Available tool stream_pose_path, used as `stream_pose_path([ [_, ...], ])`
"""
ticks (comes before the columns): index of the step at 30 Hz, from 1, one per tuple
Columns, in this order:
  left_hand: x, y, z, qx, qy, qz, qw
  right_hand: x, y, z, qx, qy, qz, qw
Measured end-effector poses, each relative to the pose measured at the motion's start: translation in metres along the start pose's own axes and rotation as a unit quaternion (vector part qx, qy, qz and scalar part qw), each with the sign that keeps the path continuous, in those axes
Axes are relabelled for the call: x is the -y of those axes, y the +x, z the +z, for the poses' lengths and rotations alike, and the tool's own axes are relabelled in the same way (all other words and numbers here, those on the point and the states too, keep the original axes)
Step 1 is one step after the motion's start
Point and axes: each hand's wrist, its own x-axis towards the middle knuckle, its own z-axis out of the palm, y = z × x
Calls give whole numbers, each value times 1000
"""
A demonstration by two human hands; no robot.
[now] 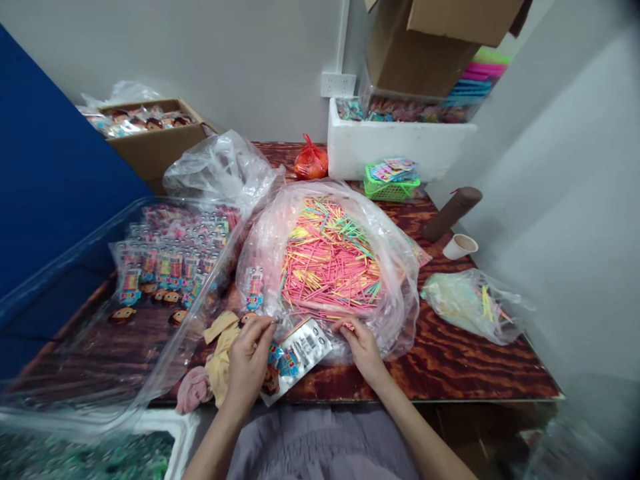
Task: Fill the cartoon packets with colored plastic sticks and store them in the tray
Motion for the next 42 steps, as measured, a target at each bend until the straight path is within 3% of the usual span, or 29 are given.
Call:
stream_pose_path([
  [18,-8,2,1,-8,-45,-26,999,17,0,3,23,4,-18,1000],
  [28,-8,2,2,7,-45,-10,999,20,0,7,22,-7,-11,1000],
  [33,-18,3,7,38,-53,-1,998,23,6,3,18,8,-5,1000],
  [35,-24,3,12,58,-70,-3,996,30,16,0,-11,42,0,999],
  [38,-30,3,22,86,-103,-16,991,50,37,-1,-63,182,18,981],
  [42,-31,4,34,110,-150,-39,982,82,57,8,-45,354,47,933],
])
